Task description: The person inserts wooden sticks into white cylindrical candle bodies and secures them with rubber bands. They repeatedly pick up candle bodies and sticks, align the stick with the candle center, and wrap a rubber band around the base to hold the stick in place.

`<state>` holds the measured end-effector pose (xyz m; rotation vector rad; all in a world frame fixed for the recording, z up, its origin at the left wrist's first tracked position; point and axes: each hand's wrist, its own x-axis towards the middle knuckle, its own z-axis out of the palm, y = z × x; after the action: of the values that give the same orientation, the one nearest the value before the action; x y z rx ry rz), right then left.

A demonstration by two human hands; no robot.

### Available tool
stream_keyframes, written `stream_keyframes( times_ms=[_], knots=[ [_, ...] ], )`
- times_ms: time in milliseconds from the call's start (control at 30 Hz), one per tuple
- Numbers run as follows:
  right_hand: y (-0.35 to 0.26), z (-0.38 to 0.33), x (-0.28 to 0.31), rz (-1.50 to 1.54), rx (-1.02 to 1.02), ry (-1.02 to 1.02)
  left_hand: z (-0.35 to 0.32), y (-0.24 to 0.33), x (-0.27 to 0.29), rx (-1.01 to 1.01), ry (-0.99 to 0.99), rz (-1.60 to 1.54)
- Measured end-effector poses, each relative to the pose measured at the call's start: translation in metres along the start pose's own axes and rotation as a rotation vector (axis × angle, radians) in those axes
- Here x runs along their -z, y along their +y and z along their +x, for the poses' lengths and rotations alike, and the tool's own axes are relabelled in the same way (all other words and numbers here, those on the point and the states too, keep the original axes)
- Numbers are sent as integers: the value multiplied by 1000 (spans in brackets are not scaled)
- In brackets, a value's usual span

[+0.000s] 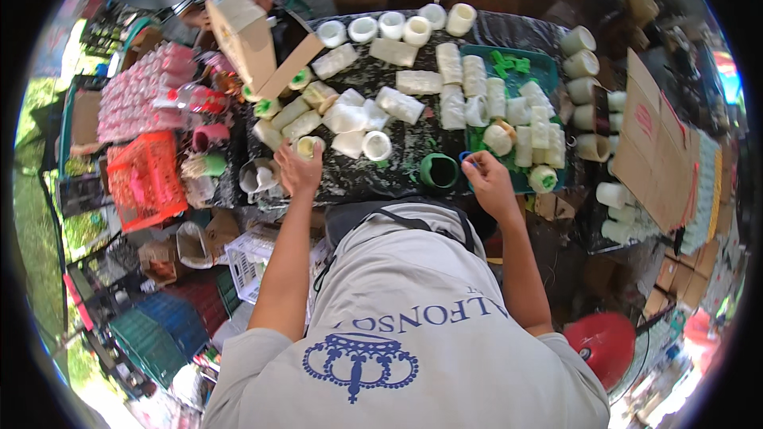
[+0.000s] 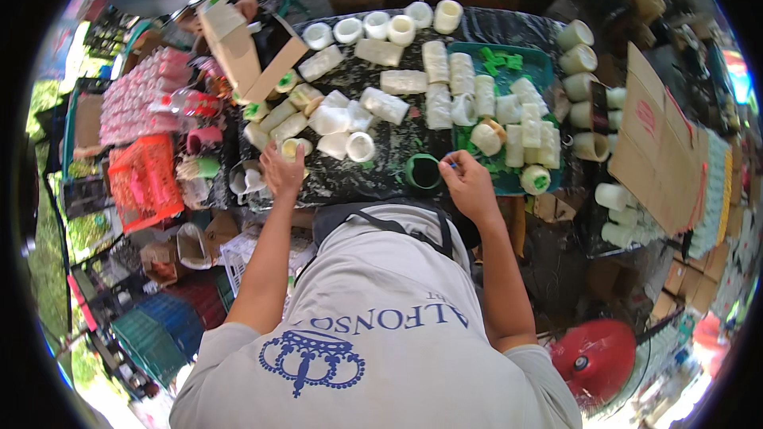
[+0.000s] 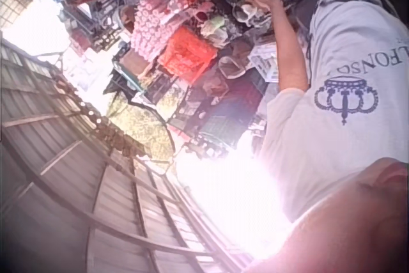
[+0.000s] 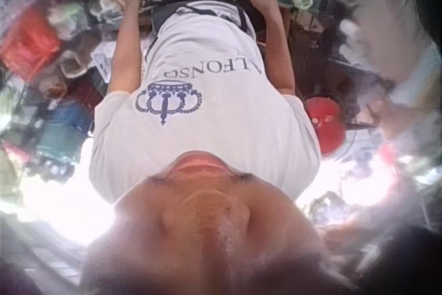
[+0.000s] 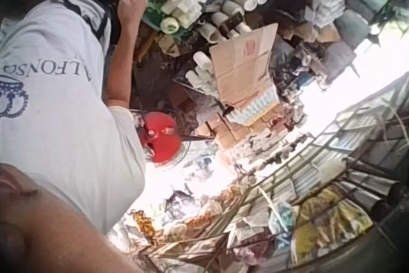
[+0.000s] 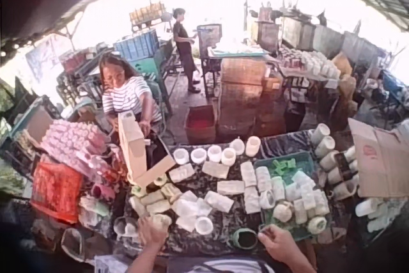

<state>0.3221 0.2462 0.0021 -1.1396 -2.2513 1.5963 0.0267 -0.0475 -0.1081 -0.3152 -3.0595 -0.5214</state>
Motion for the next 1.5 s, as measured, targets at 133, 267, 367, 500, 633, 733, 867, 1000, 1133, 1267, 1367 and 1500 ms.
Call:
stream_keyframes(
  times_ms=[133,267,367,500,633,733,867,1000,1133,1267,1367,1500],
  knots=[
    [-3,-1,2,-24,-11,-56,25,4,7,-17,-391,136],
    [-17,-3,6,-112,-48,-101,27,10,21,-41,-222,134],
    [-26,-7,3,-41,-11,-117,19,29,58,-114,-145,-118],
    [-73,-2,-16,-250,245,-162,-6,57,73,-96,-439,-804],
    [-80,10,-40,-592,472,-126,-32,133,104,291,-1082,-963],
    [-69,14,-18,-658,363,-132,-40,144,102,429,-1269,-1115],
    [-17,6,28,-683,96,50,-31,100,89,503,-1000,-1115],
    [93,-15,63,-802,-200,119,-20,-22,17,917,-251,-1101],
    [158,-23,71,-780,-220,24,-23,-89,-45,939,34,-597],
    [170,-18,60,-762,-231,58,-8,-108,-78,621,-66,-197],
    [161,-23,64,-643,-216,107,3,-111,-86,655,-70,-153],
    [125,-38,87,-362,-250,280,8,-62,-66,813,-142,-652]
  ],
)
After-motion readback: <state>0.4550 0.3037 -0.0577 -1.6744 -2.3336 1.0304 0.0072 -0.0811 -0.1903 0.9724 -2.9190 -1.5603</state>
